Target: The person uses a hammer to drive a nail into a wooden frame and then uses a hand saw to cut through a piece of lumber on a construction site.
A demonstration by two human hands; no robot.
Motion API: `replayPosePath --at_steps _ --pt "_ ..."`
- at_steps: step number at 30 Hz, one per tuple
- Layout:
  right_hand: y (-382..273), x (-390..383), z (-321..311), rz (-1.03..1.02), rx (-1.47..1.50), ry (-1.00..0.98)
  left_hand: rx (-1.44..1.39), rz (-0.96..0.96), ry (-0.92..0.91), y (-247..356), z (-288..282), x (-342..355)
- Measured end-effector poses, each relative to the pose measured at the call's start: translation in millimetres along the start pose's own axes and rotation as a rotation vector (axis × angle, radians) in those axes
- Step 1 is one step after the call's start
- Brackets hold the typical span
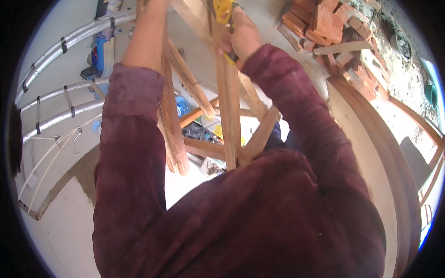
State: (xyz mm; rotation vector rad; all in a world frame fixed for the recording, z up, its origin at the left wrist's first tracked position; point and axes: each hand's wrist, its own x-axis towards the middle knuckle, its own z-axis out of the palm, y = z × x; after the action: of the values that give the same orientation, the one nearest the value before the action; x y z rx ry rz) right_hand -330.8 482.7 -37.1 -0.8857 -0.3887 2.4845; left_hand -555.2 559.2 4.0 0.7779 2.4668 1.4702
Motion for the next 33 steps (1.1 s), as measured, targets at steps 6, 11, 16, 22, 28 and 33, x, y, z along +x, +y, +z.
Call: replayPosePath --at_steps 6,11,16,22,28,33 --pt "0.3 -225.4 -84.6 0.031 0.199 -0.166 -0.018 0.174 0.123 -11.7 -35.2 -9.2" --pt "23.0 -22.5 -39.2 -0.133 -0.208 -0.132 0.062 0.039 0.147 5.8 -10.1 -14.9" --pt "32.3 20.2 -10.5 -0.087 -0.128 -0.085 -0.004 -0.032 0.057 5.6 -16.4 -13.4" --pt "23.7 25.6 -25.0 -0.076 -0.134 -0.157 -0.111 0.087 0.124 -13.7 -16.8 -4.7" --pt "-1.6 22.2 -24.4 -0.046 -0.214 -0.203 -0.248 0.012 0.051 -12.5 -23.7 -13.2" --pt "-46.2 32.0 -26.4 0.179 -0.075 -0.218 -0.248 -0.038 0.086 -14.6 -19.3 -12.9"
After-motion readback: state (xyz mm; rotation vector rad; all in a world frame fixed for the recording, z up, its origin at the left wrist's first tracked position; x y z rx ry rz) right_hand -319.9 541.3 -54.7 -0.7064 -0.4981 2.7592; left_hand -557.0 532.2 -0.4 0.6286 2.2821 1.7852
